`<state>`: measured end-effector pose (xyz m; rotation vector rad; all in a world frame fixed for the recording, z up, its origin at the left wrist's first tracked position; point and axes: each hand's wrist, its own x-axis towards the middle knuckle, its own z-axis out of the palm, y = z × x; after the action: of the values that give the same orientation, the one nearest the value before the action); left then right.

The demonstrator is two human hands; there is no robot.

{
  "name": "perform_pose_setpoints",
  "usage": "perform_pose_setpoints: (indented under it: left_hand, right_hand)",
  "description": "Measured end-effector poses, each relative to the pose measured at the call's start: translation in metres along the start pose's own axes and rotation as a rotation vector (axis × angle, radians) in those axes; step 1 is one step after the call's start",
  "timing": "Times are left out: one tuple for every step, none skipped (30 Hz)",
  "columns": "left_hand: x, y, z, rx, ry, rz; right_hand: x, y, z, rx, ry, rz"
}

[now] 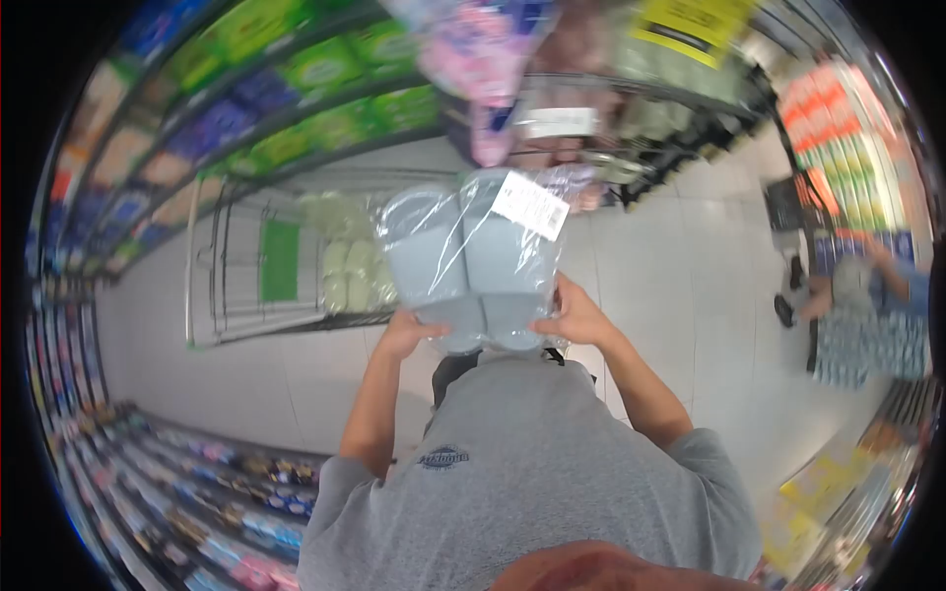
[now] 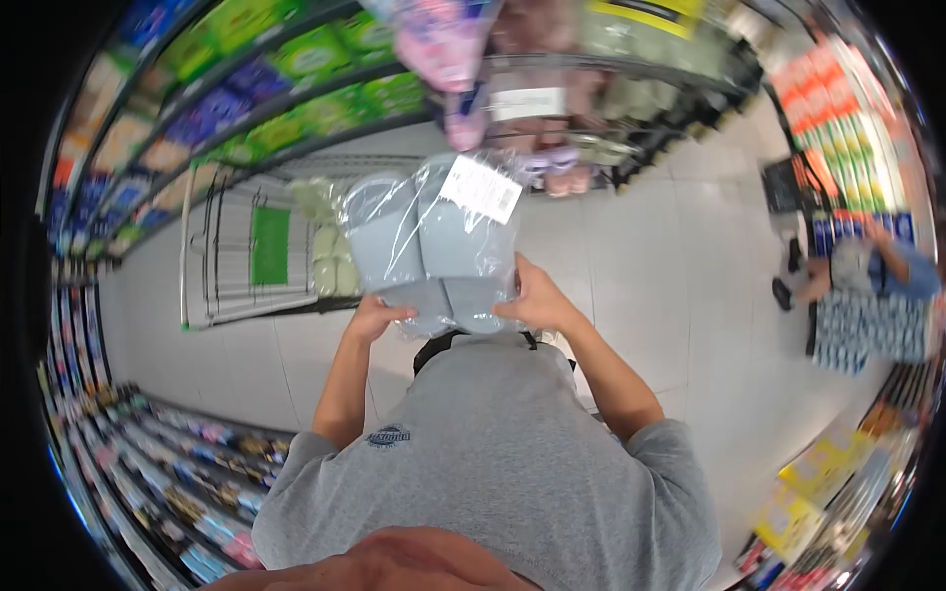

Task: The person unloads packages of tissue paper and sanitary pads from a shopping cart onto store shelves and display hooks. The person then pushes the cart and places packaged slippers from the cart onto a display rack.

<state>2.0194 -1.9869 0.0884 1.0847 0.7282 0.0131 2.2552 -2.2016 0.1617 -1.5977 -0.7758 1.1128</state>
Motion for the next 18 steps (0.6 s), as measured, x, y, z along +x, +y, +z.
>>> perform_pose_setpoints:
  left_hand:
    - [0.008,0.004,0.034,0.030,-0.003,0.018]
    - [0.021,0.002,0.063,0.088,-0.033,-0.005]
    - [0.033,0.001,0.098,0.081,-0.076,0.033]
    - [0.046,-0.002,0.134,0.107,-0.118,0.061]
    - [0.063,-0.005,0.169,0.132,-0.162,0.090]
    - [0.082,-0.009,0.203,0.159,-0.191,0.091]
    - [0.100,-0.012,0.238,0.217,-0.255,0.062]
    - [0.116,-0.015,0.272,0.276,-0.318,0.033]
    - [0.125,-0.010,0.308,0.303,-0.346,0.028]
    - [0.131,-0.004,0.350,0.278,-0.380,0.033]
    - [0.139,0.001,0.385,0.253,-0.414,0.037]
    - [0.149,0.006,0.413,0.247,-0.474,0.049]
    - [0.155,0.010,0.437,0.253,-0.487,0.058]
    - [0.161,0.016,0.459,0.300,-0.512,0.048]
    - [0.168,0.020,0.481,0.348,-0.537,0.038]
    - [0.177,0.020,0.501,0.354,-0.549,0.048]
    - [0.188,0.019,0.516,0.414,-0.536,0.046]
    - [0.198,0.017,0.531,0.473,-0.520,0.040]
  right_hand:
    - [-0.019,0.013,-0.025,-0.007,0.035,0.009]
    - [-0.042,0.023,-0.051,0.003,0.084,-0.005]
    - [-0.067,0.033,-0.077,0.000,0.150,0.014]
    - [-0.088,0.042,-0.103,-0.001,0.210,0.032]
    - [-0.108,0.052,-0.133,0.012,0.253,0.018]
    - [-0.129,0.064,-0.163,0.015,0.310,0.048]
    - [-0.150,0.061,-0.186,0.023,0.366,0.085]
    - [-0.173,0.055,-0.215,-0.030,0.437,0.186]
    - [-0.190,0.065,-0.235,-0.011,0.471,0.184]
    - [-0.207,0.078,-0.259,0.083,0.548,0.131]
    - [-0.221,0.089,-0.281,0.176,0.623,0.076]
    - [-0.234,0.096,-0.298,0.189,0.674,0.033]
    - [-0.245,0.102,-0.316,0.186,0.687,0.023]
    - [-0.256,0.106,-0.332,0.183,0.711,0.061]
    - [-0.266,0.109,-0.347,0.180,0.734,0.099]
    - [-0.275,0.113,-0.359,0.177,0.748,0.089]
    - [-0.278,0.116,-0.369,0.249,0.803,0.064]
    - [-0.282,0.120,-0.381,0.324,0.856,0.043]
